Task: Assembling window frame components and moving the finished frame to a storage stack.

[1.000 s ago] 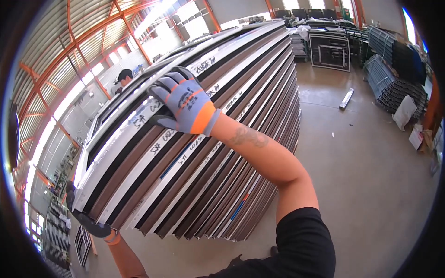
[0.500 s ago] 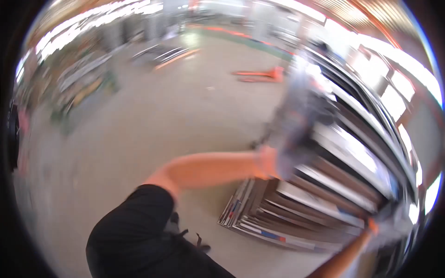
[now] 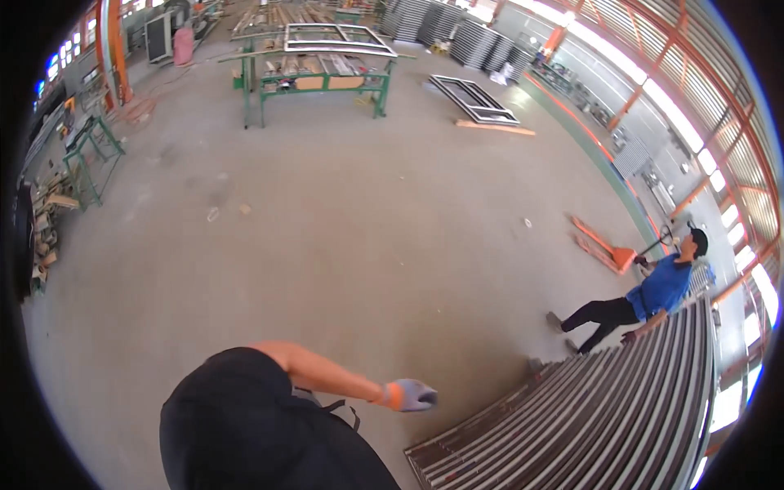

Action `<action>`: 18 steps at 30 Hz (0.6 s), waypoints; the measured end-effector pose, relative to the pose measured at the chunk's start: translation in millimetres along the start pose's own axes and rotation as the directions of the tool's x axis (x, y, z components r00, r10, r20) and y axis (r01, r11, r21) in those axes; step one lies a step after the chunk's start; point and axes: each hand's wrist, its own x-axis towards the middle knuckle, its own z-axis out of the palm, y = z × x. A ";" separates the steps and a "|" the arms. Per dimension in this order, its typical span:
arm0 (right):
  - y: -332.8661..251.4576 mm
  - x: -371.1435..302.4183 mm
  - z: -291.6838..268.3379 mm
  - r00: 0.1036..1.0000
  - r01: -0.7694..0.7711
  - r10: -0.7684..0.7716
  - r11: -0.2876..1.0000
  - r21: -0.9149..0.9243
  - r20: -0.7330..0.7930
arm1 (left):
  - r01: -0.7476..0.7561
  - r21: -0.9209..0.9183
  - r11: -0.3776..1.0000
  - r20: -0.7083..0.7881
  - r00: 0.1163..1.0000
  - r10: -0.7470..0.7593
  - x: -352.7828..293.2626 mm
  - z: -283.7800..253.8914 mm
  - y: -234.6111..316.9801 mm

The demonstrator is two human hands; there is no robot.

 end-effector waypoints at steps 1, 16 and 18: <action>-8.4 -48.0 30.9 0.994 -0.076 0.075 0.997 0.008 0.082 | 0.057 0.030 0.998 -0.059 0.997 -0.055 -8.9 -41.0 -39.5; -106.6 -721.4 407.1 -0.259 -0.654 0.722 0.358 -0.666 0.642 | 0.726 0.201 0.658 -0.524 0.647 -0.554 -3.7 -673.2 -319.9; -171.5 -877.6 502.7 -0.441 -0.446 0.640 0.453 -0.772 0.629 | 0.920 0.276 0.280 -0.744 0.389 -0.544 -148.6 -730.1 -408.8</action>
